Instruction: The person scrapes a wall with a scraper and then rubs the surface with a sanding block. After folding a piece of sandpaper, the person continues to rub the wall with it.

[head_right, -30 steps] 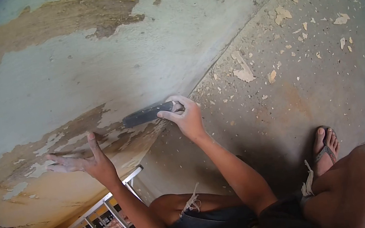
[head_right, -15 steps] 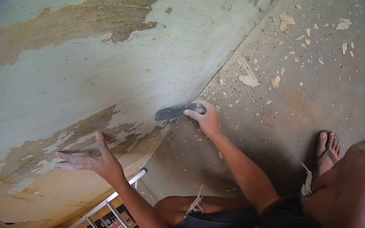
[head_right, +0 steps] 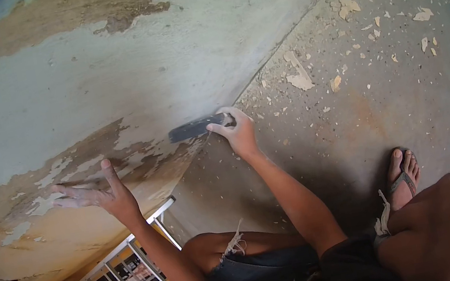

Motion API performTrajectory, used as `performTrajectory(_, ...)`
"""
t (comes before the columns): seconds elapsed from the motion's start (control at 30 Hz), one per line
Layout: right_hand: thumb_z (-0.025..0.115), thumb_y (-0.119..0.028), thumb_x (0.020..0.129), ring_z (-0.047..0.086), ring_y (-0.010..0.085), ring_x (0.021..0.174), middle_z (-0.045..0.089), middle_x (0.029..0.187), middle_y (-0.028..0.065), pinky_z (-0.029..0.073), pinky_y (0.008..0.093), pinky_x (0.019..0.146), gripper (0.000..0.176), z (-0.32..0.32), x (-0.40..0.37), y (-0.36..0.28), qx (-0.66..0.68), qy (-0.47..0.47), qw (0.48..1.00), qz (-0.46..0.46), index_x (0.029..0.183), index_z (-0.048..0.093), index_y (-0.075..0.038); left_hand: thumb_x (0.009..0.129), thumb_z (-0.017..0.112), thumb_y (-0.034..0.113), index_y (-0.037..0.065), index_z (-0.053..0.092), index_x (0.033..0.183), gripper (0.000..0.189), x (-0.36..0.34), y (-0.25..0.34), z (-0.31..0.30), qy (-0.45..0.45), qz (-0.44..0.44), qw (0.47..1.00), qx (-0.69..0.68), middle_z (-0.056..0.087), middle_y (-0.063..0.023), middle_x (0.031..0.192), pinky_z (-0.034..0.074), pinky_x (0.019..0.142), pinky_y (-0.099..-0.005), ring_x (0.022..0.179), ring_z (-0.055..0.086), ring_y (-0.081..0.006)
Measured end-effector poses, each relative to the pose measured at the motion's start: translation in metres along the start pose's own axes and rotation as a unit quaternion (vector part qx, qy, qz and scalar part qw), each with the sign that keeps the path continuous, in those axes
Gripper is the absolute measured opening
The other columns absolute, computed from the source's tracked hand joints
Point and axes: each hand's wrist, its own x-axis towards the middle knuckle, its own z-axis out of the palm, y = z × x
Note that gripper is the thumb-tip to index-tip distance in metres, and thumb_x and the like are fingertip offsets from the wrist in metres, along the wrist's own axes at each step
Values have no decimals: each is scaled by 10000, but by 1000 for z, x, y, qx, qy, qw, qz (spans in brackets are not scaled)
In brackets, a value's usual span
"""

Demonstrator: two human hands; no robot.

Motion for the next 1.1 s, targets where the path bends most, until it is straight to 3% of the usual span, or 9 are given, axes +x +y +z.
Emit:
performTrajectory(0.1,858,-133,710,517,68,687,548,726,-13,489,219,681,373,0,17,13,6,-11,998,-57,1018,678,-25,858,731,421,100,2,1564,1064,3,6,0,8,2,1000,12,-128,-258,1586,68,1184,-474,1480,-53,-367)
performTrajectory(0.2,844,-129,728,588,61,765,650,854,14,483,222,676,357,-24,28,37,6,19,1000,22,1019,673,-14,857,731,422,100,3,1564,1064,6,9,-1,17,7,1000,15,-127,-261,1585,68,1184,-476,1480,-55,-368)
performTrajectory(0.33,836,-145,741,589,65,738,648,814,11,484,231,703,342,-14,8,6,47,24,997,-51,1010,671,-11,857,730,424,100,4,1564,1064,-1,-3,-4,-6,6,999,32,-125,-264,1584,67,1183,-479,1480,-58,-370)
performTrajectory(0.57,837,-153,742,581,78,765,640,866,15,483,230,715,342,-25,28,22,36,29,999,10,1009,666,-23,856,730,426,100,5,1564,1065,4,5,-9,8,16,999,45,-121,-271,1583,67,1182,-485,1480,-63,-374)
performTrajectory(0.63,838,-156,742,578,70,777,646,866,21,486,234,709,346,-20,14,11,-23,71,995,-61,1013,666,-26,855,730,427,101,6,1564,1065,1,0,-9,-3,17,998,53,-120,-273,1582,66,1182,-487,1480,-65,-375)
performTrajectory(0.67,800,-147,792,597,80,833,663,894,16,477,240,773,299,-19,4,-17,-10,29,998,-47,1012,654,-6,855,730,428,101,6,1564,1065,0,-1,-9,-11,17,998,62,-120,-274,1582,66,1182,-487,1480,-65,-375)
performTrajectory(0.87,835,-154,743,596,87,792,656,886,13,481,236,722,353,-24,29,24,131,-13,991,37,1018,657,-24,854,730,430,101,7,1564,1065,8,9,-9,5,23,996,81,-117,-279,1581,66,1181,-492,1480,-70,-378)
performTrajectory(0.97,833,-156,746,596,78,797,658,882,13,477,234,734,347,-16,11,-3,15,33,999,-35,1013,654,-26,854,730,431,101,8,1564,1065,3,2,-10,-6,26,996,80,-115,-282,1580,65,1180,-494,1480,-72,-380)
performTrajectory(1.1,827,-148,757,598,74,772,655,862,19,472,225,700,340,1,10,3,45,-15,998,-37,1018,648,-24,853,730,433,101,9,1564,1066,5,5,-12,-8,29,995,100,-113,-286,1579,65,1180,-498,1479,-74,-382)
